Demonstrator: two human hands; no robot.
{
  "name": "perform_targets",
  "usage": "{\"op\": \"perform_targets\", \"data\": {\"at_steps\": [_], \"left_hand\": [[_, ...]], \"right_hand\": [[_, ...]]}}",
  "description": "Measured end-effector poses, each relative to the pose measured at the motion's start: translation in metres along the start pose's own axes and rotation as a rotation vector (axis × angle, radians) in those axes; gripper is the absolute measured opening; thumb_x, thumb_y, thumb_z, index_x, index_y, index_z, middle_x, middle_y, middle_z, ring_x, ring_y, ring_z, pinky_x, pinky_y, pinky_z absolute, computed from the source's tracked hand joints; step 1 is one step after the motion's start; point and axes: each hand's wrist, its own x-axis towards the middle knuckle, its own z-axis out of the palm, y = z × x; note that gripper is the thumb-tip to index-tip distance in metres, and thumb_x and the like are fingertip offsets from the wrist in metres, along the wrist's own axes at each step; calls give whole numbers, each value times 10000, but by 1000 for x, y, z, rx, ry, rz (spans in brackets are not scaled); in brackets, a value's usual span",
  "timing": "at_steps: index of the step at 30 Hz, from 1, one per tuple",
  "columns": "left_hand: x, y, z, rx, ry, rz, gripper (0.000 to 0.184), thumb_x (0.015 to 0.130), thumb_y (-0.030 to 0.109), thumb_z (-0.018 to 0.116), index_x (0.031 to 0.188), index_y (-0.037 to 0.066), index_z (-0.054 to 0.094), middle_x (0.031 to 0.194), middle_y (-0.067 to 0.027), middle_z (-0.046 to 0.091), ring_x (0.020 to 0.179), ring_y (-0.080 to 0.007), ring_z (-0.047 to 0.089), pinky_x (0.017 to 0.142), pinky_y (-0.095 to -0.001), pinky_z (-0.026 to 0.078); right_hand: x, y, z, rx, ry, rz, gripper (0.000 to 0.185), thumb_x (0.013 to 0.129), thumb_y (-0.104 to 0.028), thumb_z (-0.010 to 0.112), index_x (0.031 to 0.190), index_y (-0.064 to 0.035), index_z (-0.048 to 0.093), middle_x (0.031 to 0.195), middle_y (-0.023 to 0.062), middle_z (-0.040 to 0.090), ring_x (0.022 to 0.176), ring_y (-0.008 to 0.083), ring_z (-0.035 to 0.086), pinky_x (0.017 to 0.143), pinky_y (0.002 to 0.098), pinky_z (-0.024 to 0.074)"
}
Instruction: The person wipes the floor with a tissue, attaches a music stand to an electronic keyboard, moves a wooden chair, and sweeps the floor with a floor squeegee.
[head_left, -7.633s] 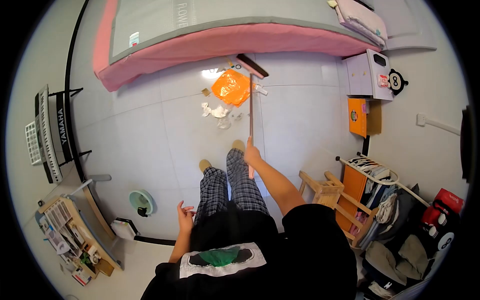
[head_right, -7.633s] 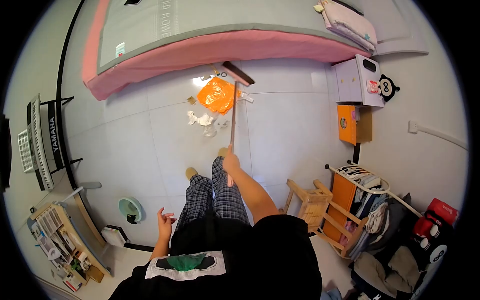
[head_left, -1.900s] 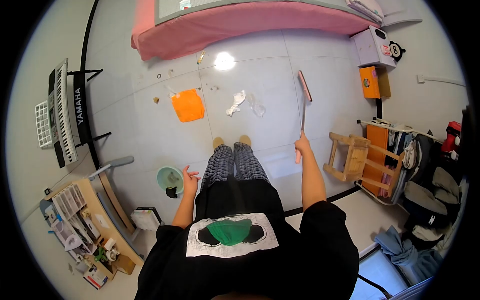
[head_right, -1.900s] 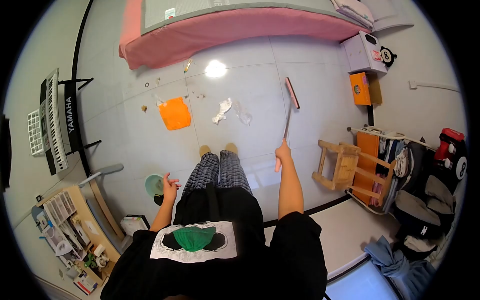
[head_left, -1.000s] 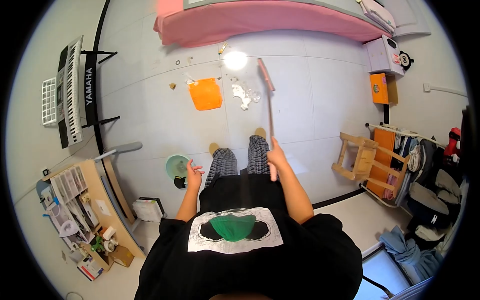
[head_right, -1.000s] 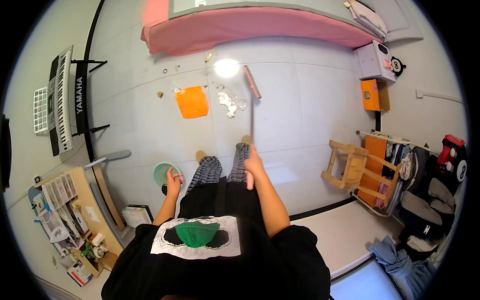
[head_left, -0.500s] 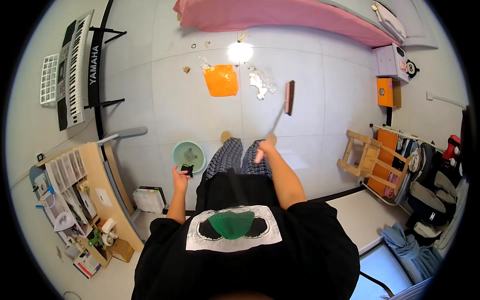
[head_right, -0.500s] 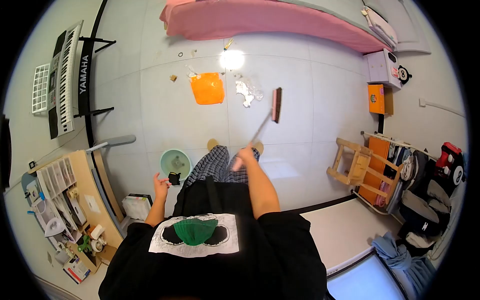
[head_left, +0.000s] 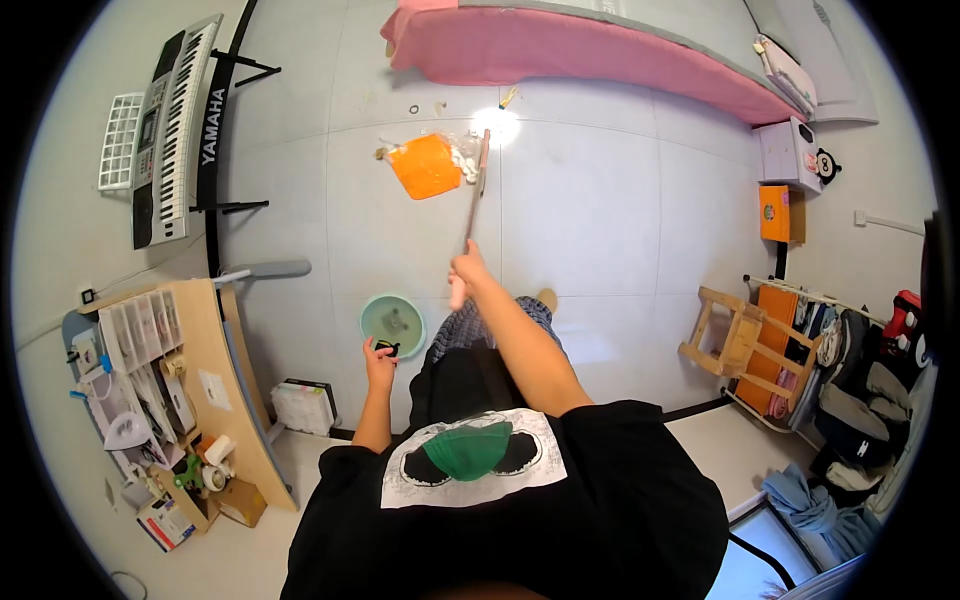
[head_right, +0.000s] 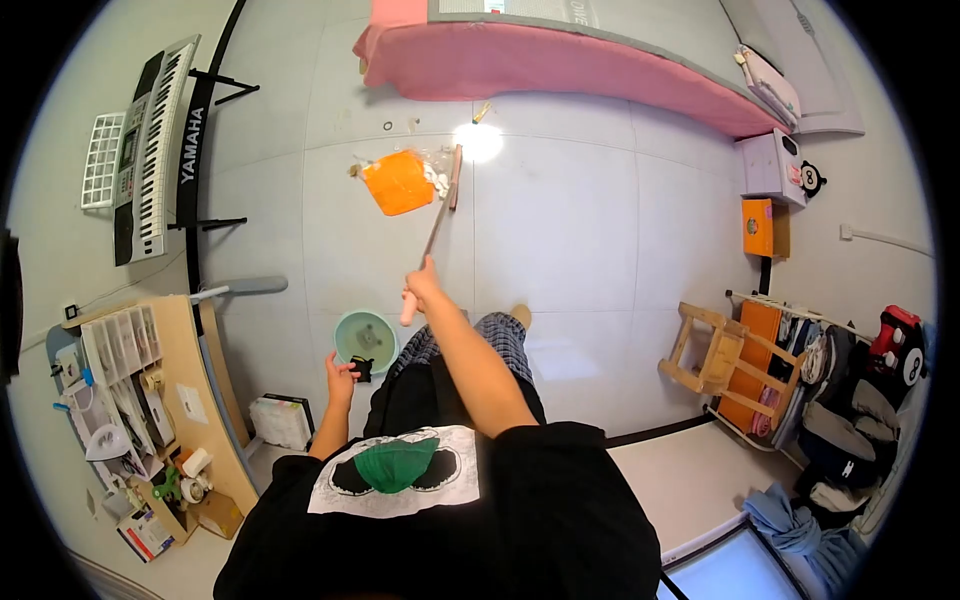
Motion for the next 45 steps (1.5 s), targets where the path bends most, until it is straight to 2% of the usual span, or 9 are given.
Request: {"op": "perform_targets", "data": {"at_steps": [5, 11, 19, 25, 27, 29, 33, 39, 45], "left_hand": [[10, -3, 10, 60, 27, -85, 574, 720, -105, 331, 1249, 89, 221, 807, -92, 552, 557, -153, 560, 502, -250, 441], [31, 28, 67, 144, -31, -31, 516, 768, -93, 329, 1245, 81, 236, 831, -104, 547, 574, -161, 567, 531, -254, 447], [48, 95, 200, 183, -95, 75, 529, 767, -102, 309, 1256, 82, 230, 844, -104, 531, 581, -151, 550, 552, -254, 450], [24, 149, 332, 148, -185, -2, 562, 738, -127, 294, 1260, 66, 215, 870, -118, 526, 619, -146, 558, 599, -249, 459], [17, 167, 370, 136, -216, 38, 563, 737, -128, 292, 1261, 62, 212, 877, -116, 526, 630, -145, 559, 607, -247, 458], [7, 190, 399, 159, -264, 77, 571, 735, -133, 289, 1264, 65, 209, 892, -109, 526, 660, -139, 559, 619, -241, 456], [4, 217, 429, 129, -268, 89, 578, 734, -135, 285, 1268, 74, 208, 895, -106, 528, 666, -137, 558, 619, -240, 452], [10, 226, 422, 149, -142, 20, 580, 729, -107, 288, 1270, 84, 203, 905, -111, 534, 661, -152, 569, 603, -251, 444], [2, 219, 417, 149, -94, 64, 607, 710, -88, 292, 1279, 97, 189, 910, -114, 523, 660, -157, 564, 596, -265, 447]], "right_hand": [[-53, -36, -93, 110, -94, -12, 712, 707, 81, 431, 1327, -121, 144, 596, 52, 417, 433, 129, 377, 379, 272, 357], [-81, -71, -214, 28, 165, -46, 685, 700, 73, 404, 1316, -139, 192, 677, 108, 458, 456, 140, 415, 368, 276, 381], [47, -200, -432, -292, 445, -240, 674, 660, 66, 368, 1305, -29, 195, 731, 171, 517, 436, 186, 478, 359, 313, 425], [155, -322, -533, -346, 408, -137, 709, 643, 70, 366, 1313, -12, 150, 684, 159, 505, 442, 196, 483, 356, 330, 403], [184, -345, -545, -367, 382, -100, 717, 635, 67, 375, 1311, -1, 144, 669, 161, 510, 441, 203, 491, 355, 335, 406], [227, -346, -547, -564, 354, -120, 695, 649, 15, 407, 1285, 64, 130, 731, 225, 569, 553, 279, 586, 478, 371, 472], [264, -346, -500, -857, 327, -30, 823, 648, -74, 500, 1302, 56, 19, 957, 299, 540, 892, 365, 558, 756, 350, 458], [227, -303, -398, -1079, 145, -54, 808, 693, -97, 507, 1315, 20, 5, 1058, 320, 476, 963, 371, 522, 799, 373, 441], [139, -308, -328, -1231, -105, -76, 767, 684, -65, 488, 1322, 3, 68, 979, 293, 531, 906, 355, 555, 772, 381, 447]]}}
